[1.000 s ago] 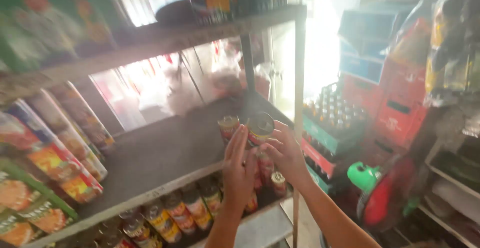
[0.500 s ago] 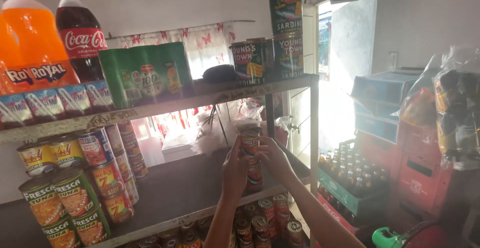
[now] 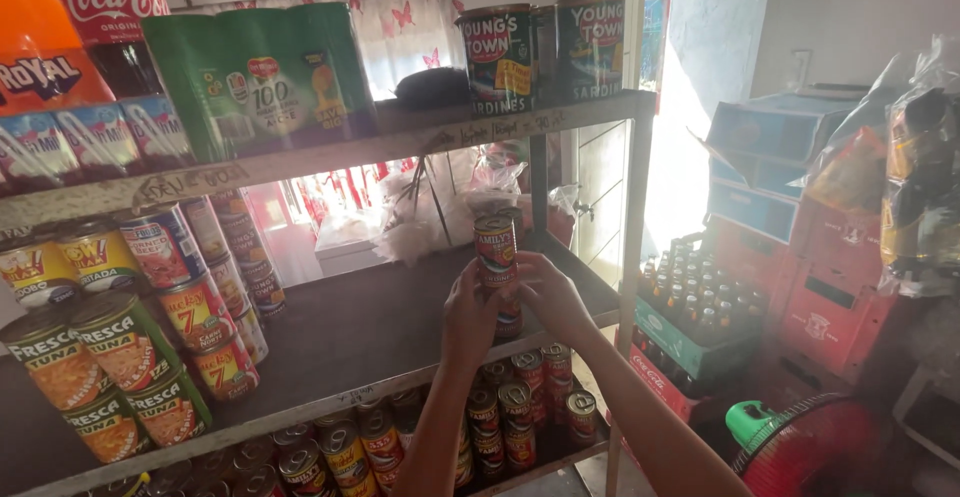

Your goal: Organizing and stocking various canned goods onto retail shelves in a grocery store.

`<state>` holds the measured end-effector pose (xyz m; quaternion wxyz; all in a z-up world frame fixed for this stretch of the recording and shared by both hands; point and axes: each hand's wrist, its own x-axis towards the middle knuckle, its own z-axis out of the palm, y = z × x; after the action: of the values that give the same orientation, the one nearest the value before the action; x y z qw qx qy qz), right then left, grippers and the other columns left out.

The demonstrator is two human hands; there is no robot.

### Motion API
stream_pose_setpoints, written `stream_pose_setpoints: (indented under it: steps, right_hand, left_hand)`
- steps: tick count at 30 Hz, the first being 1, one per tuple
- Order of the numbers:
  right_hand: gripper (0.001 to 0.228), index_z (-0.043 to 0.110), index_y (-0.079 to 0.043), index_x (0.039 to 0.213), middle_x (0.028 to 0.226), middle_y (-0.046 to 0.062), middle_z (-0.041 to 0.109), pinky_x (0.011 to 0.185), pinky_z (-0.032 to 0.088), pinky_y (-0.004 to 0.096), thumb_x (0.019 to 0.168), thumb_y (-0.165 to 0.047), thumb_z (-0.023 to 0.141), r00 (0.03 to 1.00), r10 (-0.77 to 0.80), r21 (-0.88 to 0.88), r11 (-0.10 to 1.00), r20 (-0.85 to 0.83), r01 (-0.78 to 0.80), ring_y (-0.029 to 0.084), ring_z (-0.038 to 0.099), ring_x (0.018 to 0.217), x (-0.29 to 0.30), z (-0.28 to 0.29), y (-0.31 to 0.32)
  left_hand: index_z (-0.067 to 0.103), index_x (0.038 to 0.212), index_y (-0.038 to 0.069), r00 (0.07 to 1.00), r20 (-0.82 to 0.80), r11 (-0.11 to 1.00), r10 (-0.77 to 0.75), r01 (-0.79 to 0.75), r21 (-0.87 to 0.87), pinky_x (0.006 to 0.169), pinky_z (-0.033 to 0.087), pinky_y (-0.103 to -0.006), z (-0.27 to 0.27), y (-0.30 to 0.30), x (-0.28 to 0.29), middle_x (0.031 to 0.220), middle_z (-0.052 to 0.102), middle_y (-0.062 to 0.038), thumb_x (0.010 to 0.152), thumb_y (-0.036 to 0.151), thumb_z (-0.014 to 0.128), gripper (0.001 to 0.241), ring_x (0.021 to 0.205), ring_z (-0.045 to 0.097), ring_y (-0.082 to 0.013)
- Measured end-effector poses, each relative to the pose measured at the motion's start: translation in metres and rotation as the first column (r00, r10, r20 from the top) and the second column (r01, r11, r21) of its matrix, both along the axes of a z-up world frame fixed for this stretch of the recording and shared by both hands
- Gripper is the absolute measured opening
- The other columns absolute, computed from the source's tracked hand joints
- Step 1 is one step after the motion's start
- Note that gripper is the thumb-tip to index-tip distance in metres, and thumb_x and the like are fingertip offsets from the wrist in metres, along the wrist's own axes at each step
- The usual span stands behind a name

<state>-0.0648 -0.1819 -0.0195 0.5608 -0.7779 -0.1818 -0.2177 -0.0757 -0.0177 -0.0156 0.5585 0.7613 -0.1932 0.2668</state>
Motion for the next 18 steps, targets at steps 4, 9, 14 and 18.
stream_pose_setpoints:
  steps: [4, 9, 14, 18]
  right_hand:
    - [0.047, 0.059, -0.011, 0.137, 0.116, 0.011, 0.078, 0.091, 0.058, 0.034, 0.093, -0.019, 0.075, 0.999, -0.041, -0.115, 0.993, -0.021, 0.038, 0.021, 0.075, 0.109, 0.005, -0.014, -0.007]
    - [0.054, 0.054, -0.013, 0.138, 0.114, 0.011, 0.076, 0.080, 0.063, 0.034, 0.087, -0.012, 0.073, 0.998, 0.045, -0.008, 0.999, -0.038, -0.046, 0.018, 0.077, 0.101, 0.006, -0.015, -0.001]
    - [0.058, 0.054, -0.015, 0.138, 0.111, 0.007, 0.079, 0.080, 0.062, 0.034, 0.084, -0.010, 0.074, 1.000, 0.011, -0.082, 0.997, 0.017, -0.010, 0.019, 0.080, 0.097, 0.012, -0.007, 0.003]
    - [0.058, 0.057, -0.015, 0.132, 0.105, 0.009, 0.078, 0.081, 0.061, 0.039, 0.080, -0.014, 0.083, 0.980, -0.141, -0.279, 0.944, 0.144, 0.177, 0.026, 0.076, 0.101, 0.049, -0.015, 0.003]
  left_hand:
    - [0.053, 0.139, 0.005, 1.000, -0.015, 1.000, -0.004, 0.004, 0.003, 0.091, 0.057, -0.0379, -0.022, 0.002, 0.021, 0.129, 0.066, -0.016, 0.085, 0.021, 0.079, 0.062, 0.111, 0.071, -0.0247]
    - [0.055, 0.135, 0.002, 0.998, 0.038, 0.998, -0.055, 0.055, 0.005, 0.091, 0.056, -0.0375, -0.022, 0.005, 0.032, 0.125, 0.066, -0.015, 0.084, 0.011, 0.074, 0.055, 0.109, 0.070, -0.0250]
    - [0.053, 0.130, 0.002, 0.991, 0.013, 0.991, -0.132, 0.132, -0.027, 0.091, 0.056, -0.0368, -0.025, 0.008, 0.059, 0.121, 0.063, -0.014, 0.082, 0.004, 0.073, 0.052, 0.108, 0.068, -0.0243]
    - [0.054, 0.118, 0.000, 0.988, 0.066, 0.990, -0.139, 0.140, -0.011, 0.089, 0.055, -0.0369, -0.037, 0.005, 0.108, 0.113, 0.063, -0.015, 0.080, -0.003, 0.074, 0.044, 0.103, 0.066, -0.0243]
